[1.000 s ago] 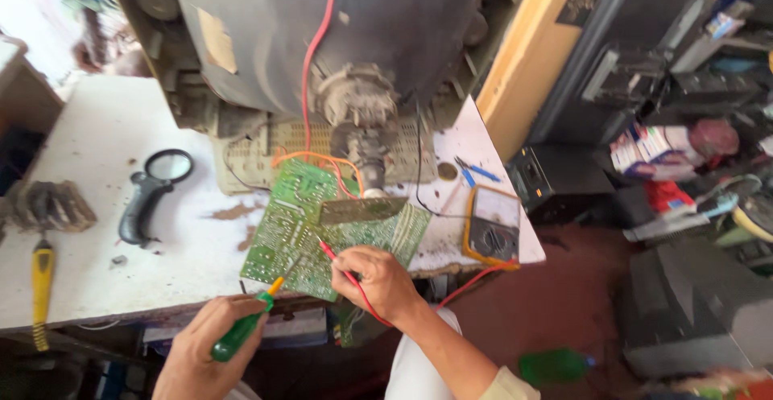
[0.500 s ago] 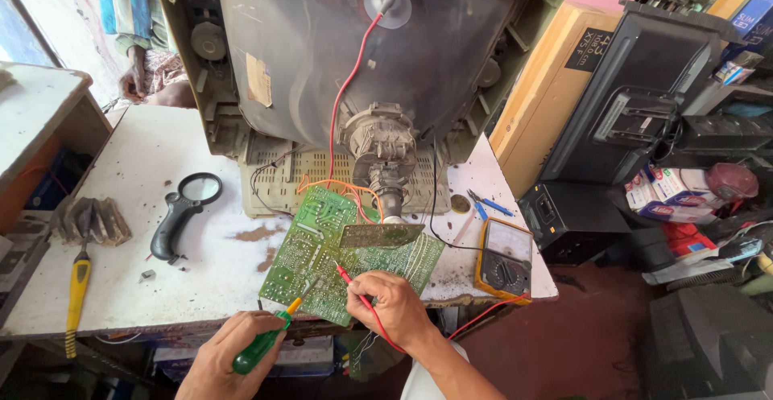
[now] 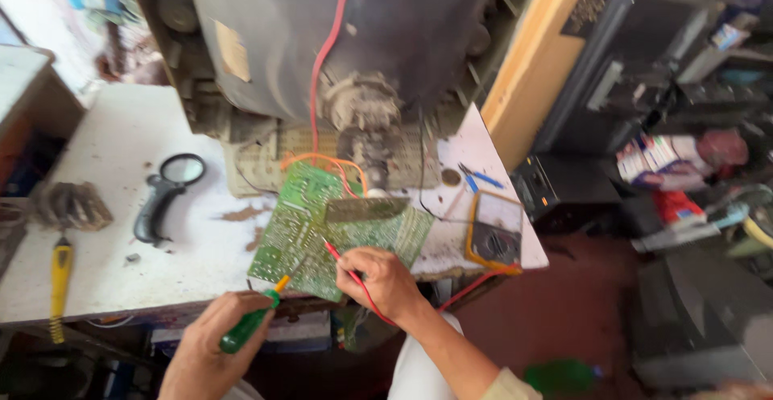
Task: The person tests a green circuit board using a multimeter, touching probes to various points on the board. They flip the board over to inspect the component side and continue testing. A screwdriver is used briefly to probe a point on the board.
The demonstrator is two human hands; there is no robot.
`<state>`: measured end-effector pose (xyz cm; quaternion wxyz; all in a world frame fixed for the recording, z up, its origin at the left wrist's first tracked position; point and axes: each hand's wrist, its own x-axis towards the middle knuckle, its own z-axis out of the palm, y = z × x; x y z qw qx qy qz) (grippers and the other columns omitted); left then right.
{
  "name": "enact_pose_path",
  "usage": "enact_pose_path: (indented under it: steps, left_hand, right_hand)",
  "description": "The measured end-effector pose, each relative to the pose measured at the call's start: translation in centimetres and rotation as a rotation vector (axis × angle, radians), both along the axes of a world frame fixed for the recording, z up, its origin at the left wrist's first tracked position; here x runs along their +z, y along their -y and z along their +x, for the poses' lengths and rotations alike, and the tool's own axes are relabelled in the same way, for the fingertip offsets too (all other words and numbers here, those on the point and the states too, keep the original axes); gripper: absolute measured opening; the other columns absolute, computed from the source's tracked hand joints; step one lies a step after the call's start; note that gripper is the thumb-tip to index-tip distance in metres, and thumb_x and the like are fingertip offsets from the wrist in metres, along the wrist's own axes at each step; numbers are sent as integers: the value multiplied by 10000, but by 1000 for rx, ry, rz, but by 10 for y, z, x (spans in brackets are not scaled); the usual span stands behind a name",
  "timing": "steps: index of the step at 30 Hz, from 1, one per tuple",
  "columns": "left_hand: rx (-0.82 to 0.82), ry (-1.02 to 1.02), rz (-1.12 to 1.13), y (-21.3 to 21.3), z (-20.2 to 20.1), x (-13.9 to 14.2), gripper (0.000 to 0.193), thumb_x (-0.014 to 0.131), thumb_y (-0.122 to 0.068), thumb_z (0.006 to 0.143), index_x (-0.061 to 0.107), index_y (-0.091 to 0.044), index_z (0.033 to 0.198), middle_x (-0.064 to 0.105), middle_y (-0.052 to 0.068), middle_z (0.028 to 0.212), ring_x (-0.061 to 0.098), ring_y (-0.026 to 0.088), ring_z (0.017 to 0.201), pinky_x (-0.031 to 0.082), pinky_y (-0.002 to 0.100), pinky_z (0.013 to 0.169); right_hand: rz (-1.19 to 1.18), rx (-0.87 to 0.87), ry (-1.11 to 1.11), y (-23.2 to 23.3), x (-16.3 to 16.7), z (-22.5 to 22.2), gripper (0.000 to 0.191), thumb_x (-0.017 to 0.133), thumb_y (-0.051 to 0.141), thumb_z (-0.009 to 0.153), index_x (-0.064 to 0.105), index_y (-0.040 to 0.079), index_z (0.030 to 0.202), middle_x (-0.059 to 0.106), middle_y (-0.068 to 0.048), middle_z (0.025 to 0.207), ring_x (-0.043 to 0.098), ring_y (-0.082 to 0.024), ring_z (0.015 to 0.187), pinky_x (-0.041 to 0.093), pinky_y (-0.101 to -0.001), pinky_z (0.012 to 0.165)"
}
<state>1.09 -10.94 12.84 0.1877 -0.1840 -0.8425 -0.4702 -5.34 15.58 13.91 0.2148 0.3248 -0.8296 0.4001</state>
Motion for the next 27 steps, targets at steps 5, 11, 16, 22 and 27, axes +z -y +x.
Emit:
enact_pose_path:
  steps: [5, 11, 16, 22, 27]
  left_hand:
    - [29, -2, -22, -5, 7, 0, 284, 778, -29, 773, 703, -60, 1045, 725, 100, 1005, 733, 233, 933, 558, 334, 817]
    - [64, 10, -63, -11, 13, 3, 276, 777, -23, 820, 703, -44, 1085, 725, 106, 1052, 732, 219, 968, 558, 322, 850]
    - [113, 21, -60, -17, 17, 5, 266, 787, -20, 849, 703, -29, 1102, 736, 123, 1098, 739, 197, 973, 568, 288, 853]
    - [170, 8, 41, -14, 35, -1, 220, 799, 1, 863, 694, 38, 1053, 741, 167, 1030, 737, 182, 960, 568, 284, 882]
    - [284, 43, 95, -8, 53, -14, 176, 820, -3, 918, 691, 54, 1023, 733, 159, 951, 709, 140, 859, 549, 239, 805]
  right_hand:
    - [18, 10, 11, -7, -8, 2, 142, 760, 31, 845, 629, 53, 895, 681, -95, 858, 692, -304, 812, 566, -386, 738]
    - [-8, 16, -18, -9, -15, 4, 161, 752, 4, 852, 605, 64, 874, 660, -66, 844, 682, -275, 809, 557, -375, 739]
    - [-8, 18, 9, -10, -17, 4, 159, 749, -4, 848, 605, 60, 867, 653, -66, 831, 676, -262, 784, 551, -366, 715]
    - [-25, 15, -7, -10, -17, 3, 163, 750, -14, 851, 604, 55, 870, 657, -68, 839, 678, -265, 792, 552, -366, 718]
    - [-9, 25, 6, -11, -15, 4, 174, 766, -15, 840, 610, 53, 877, 661, -69, 848, 685, -268, 805, 554, -365, 724]
